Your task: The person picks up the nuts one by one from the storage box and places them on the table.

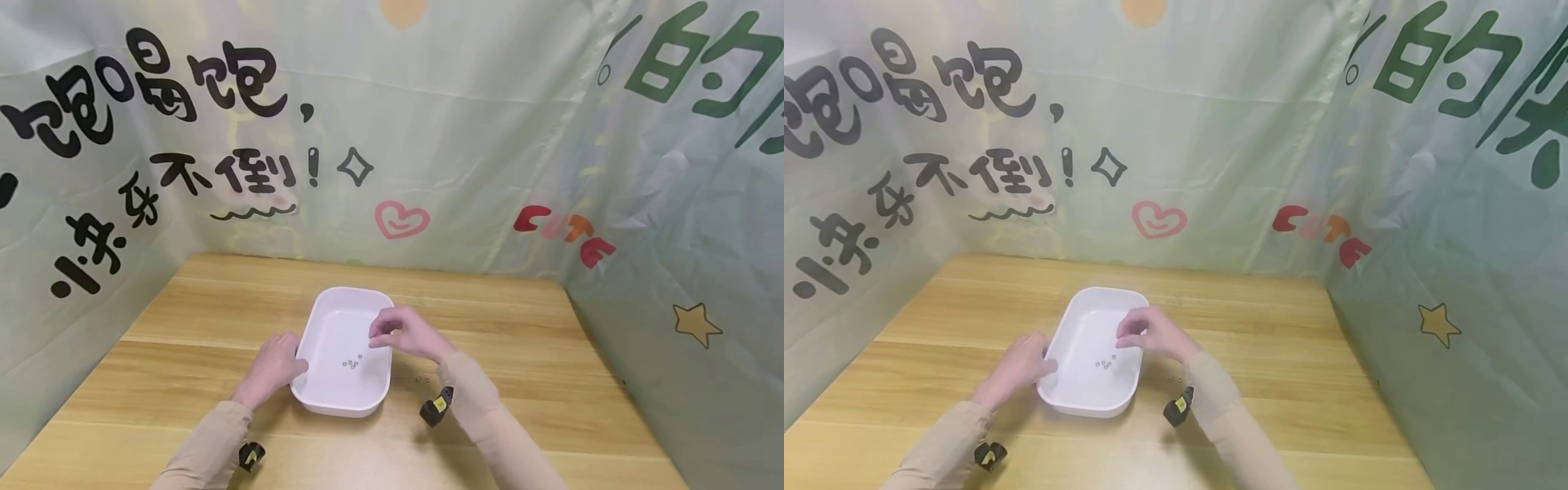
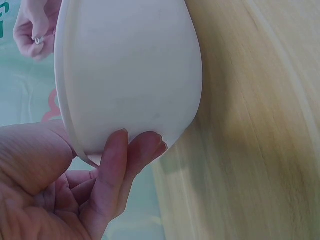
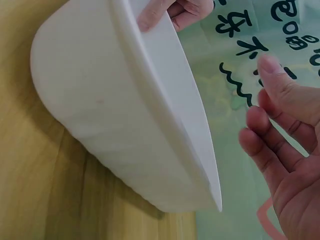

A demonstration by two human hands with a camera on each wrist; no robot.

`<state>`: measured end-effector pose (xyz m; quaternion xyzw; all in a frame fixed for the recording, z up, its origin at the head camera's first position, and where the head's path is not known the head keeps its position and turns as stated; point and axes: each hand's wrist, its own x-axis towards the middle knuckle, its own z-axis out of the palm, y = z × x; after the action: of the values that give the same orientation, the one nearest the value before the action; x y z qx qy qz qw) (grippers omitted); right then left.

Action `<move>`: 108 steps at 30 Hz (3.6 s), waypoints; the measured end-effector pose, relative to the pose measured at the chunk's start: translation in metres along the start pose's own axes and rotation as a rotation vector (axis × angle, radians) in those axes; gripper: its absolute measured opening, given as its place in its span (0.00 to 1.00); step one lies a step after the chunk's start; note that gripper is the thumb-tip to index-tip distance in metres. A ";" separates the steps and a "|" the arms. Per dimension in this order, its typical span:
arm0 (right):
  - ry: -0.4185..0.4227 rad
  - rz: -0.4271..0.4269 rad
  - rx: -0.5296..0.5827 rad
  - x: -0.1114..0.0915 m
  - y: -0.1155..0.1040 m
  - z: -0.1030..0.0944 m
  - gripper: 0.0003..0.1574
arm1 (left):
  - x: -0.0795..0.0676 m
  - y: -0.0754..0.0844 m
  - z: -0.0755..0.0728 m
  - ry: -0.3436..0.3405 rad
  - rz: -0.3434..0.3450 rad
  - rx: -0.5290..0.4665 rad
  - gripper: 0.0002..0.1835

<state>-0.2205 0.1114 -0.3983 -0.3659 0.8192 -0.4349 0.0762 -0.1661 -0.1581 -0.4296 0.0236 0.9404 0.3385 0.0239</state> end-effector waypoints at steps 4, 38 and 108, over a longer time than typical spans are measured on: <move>0.067 -0.008 0.029 -0.013 0.003 -0.001 0.05 | 0.000 0.000 0.000 0.002 0.005 0.007 0.01; 0.304 0.163 -0.049 -0.108 0.065 -0.012 0.06 | 0.000 0.000 -0.002 -0.006 -0.005 0.018 0.02; 0.271 0.289 -0.144 -0.130 0.084 0.001 0.14 | 0.000 -0.001 0.000 0.007 0.011 0.017 0.03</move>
<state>-0.1715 0.2270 -0.4885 -0.1874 0.8948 -0.4053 0.0005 -0.1660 -0.1589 -0.4309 0.0280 0.9432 0.3305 0.0187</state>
